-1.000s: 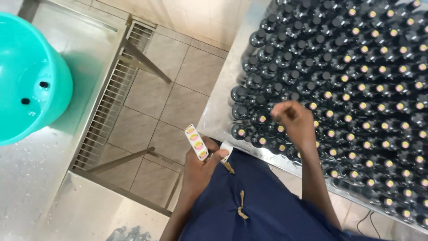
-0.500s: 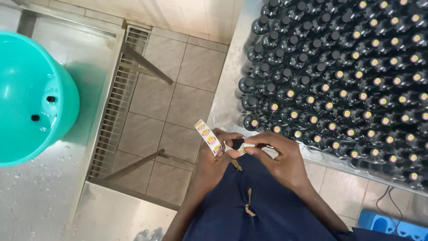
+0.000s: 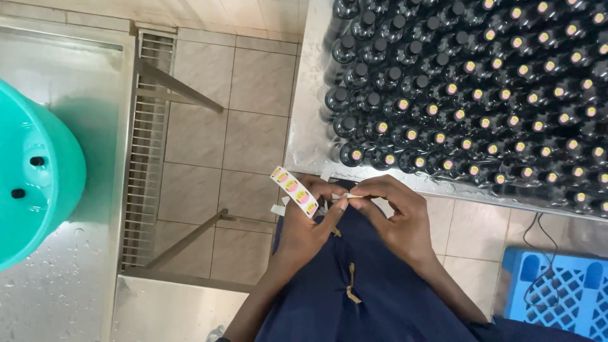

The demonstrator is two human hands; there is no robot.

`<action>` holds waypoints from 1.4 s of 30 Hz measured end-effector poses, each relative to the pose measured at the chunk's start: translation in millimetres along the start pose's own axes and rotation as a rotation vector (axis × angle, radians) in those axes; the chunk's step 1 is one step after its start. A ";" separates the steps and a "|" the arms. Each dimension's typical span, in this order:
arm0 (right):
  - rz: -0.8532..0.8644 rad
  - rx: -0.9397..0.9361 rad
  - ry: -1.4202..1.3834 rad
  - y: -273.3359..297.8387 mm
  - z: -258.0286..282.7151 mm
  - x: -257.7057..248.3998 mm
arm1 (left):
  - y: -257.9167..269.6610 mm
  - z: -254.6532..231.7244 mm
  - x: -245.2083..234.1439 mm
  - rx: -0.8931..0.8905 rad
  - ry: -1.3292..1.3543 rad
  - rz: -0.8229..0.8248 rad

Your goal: Applying small circular labels to the caps of small black bottles arranged on a table.

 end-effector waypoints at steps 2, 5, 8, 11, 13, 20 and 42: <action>-0.006 0.013 -0.003 2.3 0.3 -1.4 | -0.3 -6.4 -0.9 0.022 -0.007 0.013; 0.002 0.012 0.004 0.5 0.1 -4.6 | -3.1 -3.6 0.9 0.050 -0.026 0.012; -0.006 -0.019 0.059 -2.7 10.6 -8.3 | -1.9 -3.0 5.0 0.044 -0.054 0.002; -0.025 -0.071 0.125 -7.0 15.0 -14.4 | -4.8 -3.7 11.6 0.047 -0.088 -0.013; -0.021 -0.088 0.141 -4.9 10.0 -20.1 | -4.9 -0.9 17.4 0.039 -0.106 -0.028; 0.000 -0.042 -0.158 1.4 -13.4 -42.5 | -8.9 9.7 39.9 0.058 -0.095 -0.092; -0.070 -0.216 -0.002 -29.4 -42.4 -110.2 | -51.6 -35.7 99.8 0.024 -0.111 -0.078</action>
Point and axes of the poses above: each hand's wrist, its own y-axis away from the middle knuckle, its own x-axis out of the palm, z = x × y, the point moved 1 cm from there along -y, towards the middle knuckle, and after that the axes turned 6 degrees about -x, right-handed, at the moved point
